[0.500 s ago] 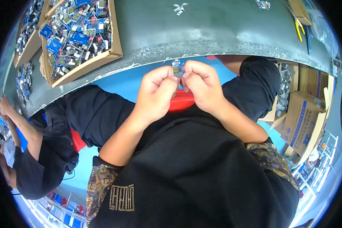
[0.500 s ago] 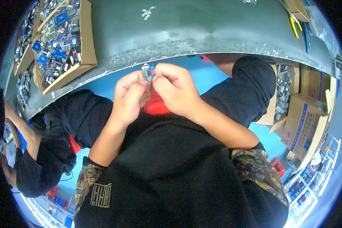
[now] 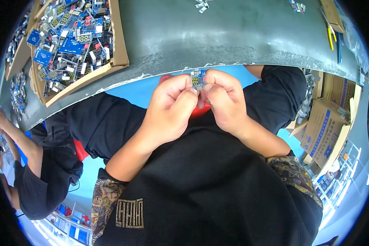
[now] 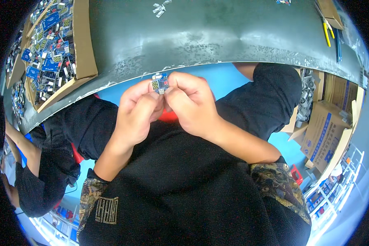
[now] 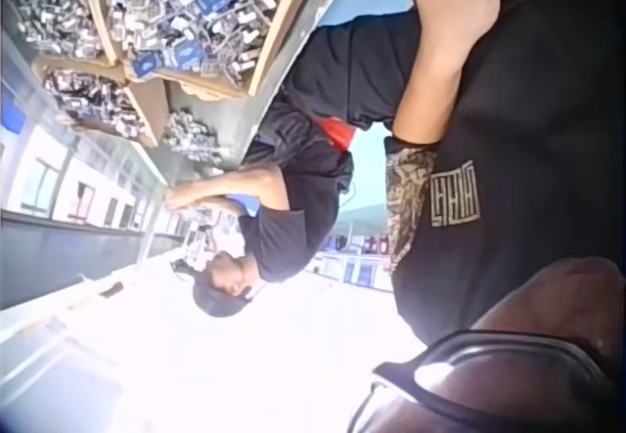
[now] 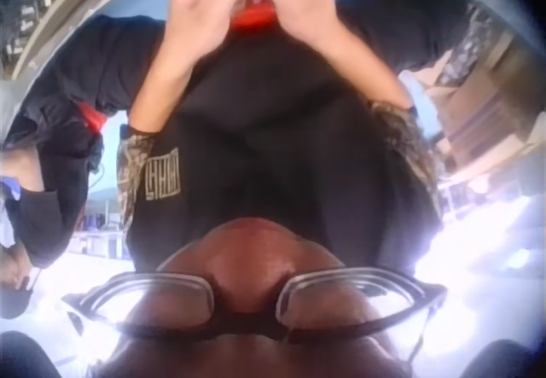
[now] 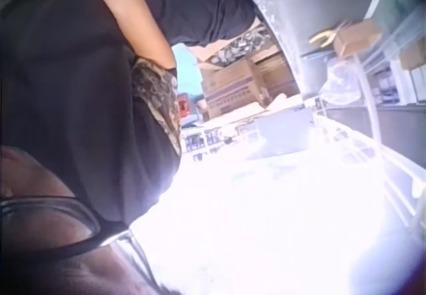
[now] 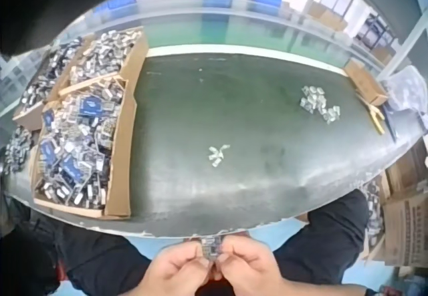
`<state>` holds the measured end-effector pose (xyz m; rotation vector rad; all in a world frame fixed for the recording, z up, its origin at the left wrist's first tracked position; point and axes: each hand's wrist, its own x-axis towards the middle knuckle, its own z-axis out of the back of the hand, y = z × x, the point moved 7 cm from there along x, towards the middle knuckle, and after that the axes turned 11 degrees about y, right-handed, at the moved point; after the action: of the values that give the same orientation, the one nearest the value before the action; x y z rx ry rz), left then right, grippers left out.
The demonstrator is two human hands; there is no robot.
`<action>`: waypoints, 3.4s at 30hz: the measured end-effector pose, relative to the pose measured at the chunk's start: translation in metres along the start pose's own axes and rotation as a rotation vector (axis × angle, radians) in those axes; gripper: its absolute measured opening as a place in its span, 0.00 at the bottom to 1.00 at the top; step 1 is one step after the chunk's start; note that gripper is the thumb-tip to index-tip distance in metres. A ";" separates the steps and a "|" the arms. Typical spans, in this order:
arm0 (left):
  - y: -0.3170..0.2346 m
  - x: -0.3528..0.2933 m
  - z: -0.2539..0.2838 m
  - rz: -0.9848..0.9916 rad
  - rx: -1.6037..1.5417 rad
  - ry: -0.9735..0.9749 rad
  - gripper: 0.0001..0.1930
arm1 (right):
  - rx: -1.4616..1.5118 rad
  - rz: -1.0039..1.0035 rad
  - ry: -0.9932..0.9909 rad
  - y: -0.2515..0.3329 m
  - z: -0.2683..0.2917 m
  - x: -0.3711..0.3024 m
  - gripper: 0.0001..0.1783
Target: Manually assembling small electronic components at an assembly line station.
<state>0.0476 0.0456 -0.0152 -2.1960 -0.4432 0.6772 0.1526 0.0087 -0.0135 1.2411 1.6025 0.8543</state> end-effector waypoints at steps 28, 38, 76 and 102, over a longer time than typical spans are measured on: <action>0.067 0.030 0.072 0.232 1.263 0.231 0.23 | -1.202 0.239 0.276 0.179 -0.161 0.168 0.15; 0.059 -0.014 0.107 0.224 1.259 0.097 0.25 | -1.055 0.451 -0.574 0.211 0.086 0.091 0.10; -0.053 -0.032 -0.058 -0.321 0.230 0.086 0.13 | -0.536 0.207 0.352 0.126 -0.003 -0.048 0.17; -0.066 -0.041 -0.041 -0.525 0.092 -0.128 0.10 | -0.692 0.317 0.104 0.148 0.021 0.006 0.07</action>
<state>0.0336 0.0427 0.0713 -1.8407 -0.9892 0.5335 0.2219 0.0525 0.1117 0.9563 1.0388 1.5344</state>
